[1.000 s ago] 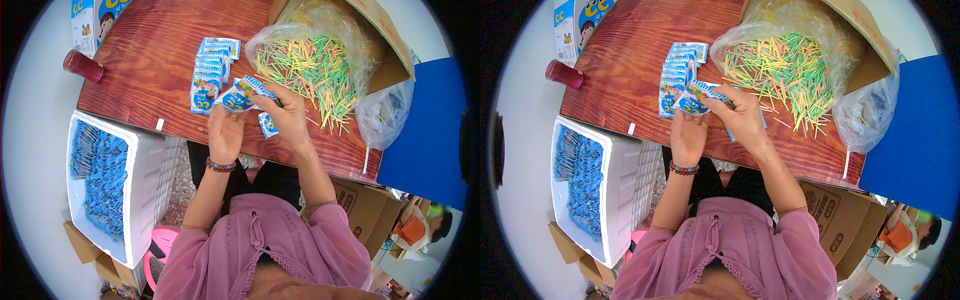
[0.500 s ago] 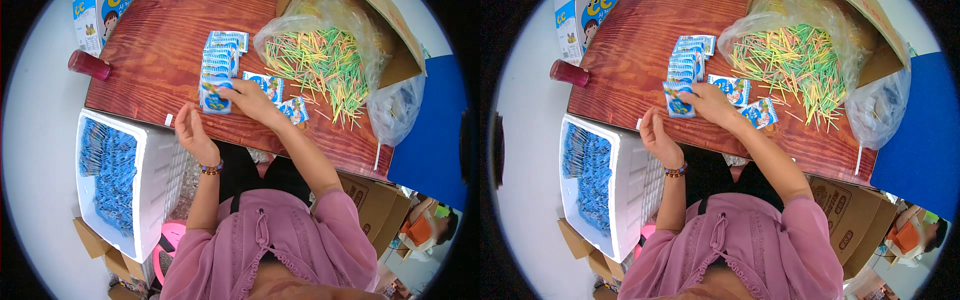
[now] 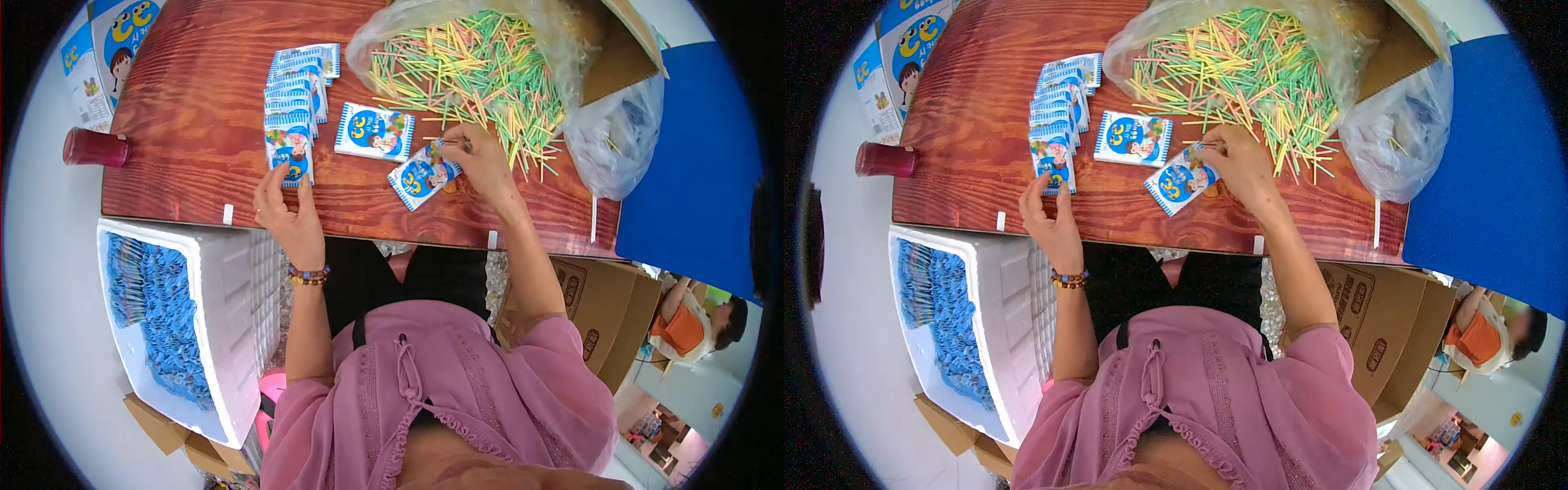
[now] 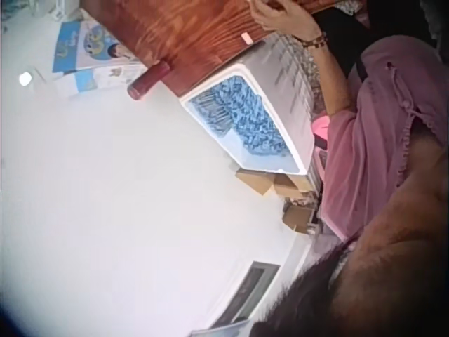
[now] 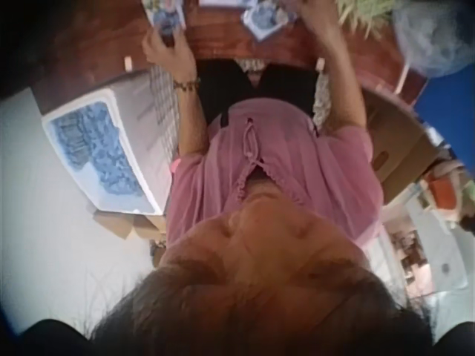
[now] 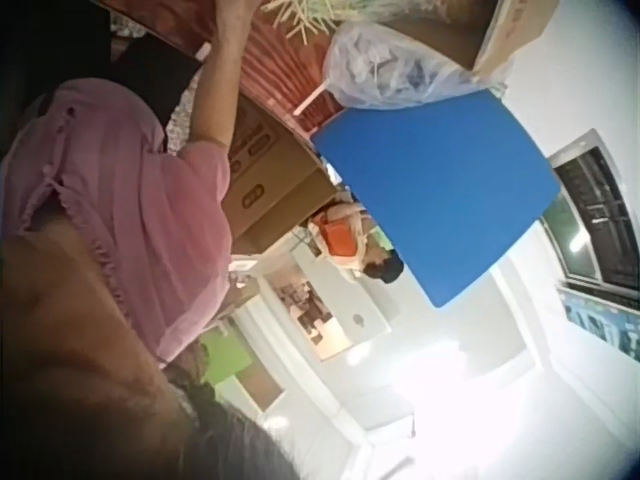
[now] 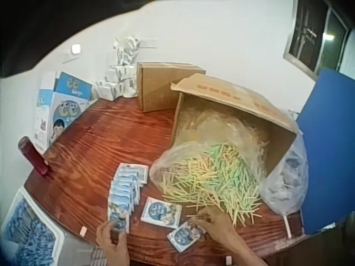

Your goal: Packaging small wooden sticks into blue plastic packets and organizing them into a crate.

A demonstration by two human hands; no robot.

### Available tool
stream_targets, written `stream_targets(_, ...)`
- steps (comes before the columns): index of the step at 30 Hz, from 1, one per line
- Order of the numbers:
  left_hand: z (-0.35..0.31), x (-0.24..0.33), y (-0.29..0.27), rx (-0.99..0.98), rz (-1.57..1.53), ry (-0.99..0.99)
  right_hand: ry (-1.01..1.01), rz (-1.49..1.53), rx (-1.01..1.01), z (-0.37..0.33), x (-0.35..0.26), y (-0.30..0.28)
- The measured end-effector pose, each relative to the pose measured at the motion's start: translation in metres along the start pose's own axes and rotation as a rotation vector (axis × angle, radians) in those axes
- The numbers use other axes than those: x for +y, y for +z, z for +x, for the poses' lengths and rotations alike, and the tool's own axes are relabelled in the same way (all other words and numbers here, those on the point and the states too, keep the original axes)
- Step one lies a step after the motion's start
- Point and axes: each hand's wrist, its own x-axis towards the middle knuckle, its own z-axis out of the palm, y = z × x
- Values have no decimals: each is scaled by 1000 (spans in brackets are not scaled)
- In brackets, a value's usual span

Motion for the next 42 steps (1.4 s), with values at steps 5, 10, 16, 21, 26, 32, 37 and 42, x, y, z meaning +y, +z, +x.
stream_targets(5, -9, 16, 0, 54, -6, 69, -150, -256, 17, -5, 0, 3)
stream_targets(10, -28, 56, 23, -226, -356, 53, -25, 300, -132, -10, 10, -8)
stream_targets(16, -25, 79, 58, -565, -750, -399, -80, 613, -78, -25, 3, -18)
stream_targets(21, -30, 90, 55, -578, -1014, -553, -112, 740, 14, -35, 2, -10)
stream_targets(26, -35, 74, 51, -523, -1210, -559, 28, 669, -84, -42, -12, -6)
stream_targets(32, -39, 78, 48, -417, -1127, -535, -53, 614, -122, -43, -6, 0)
stream_targets(37, -43, 69, 53, -391, -1232, -554, -35, 705, -136, -41, 1, 8)
stream_targets(42, -40, 67, 52, -417, -1335, -631, -78, 664, -172, -39, 3, 2)
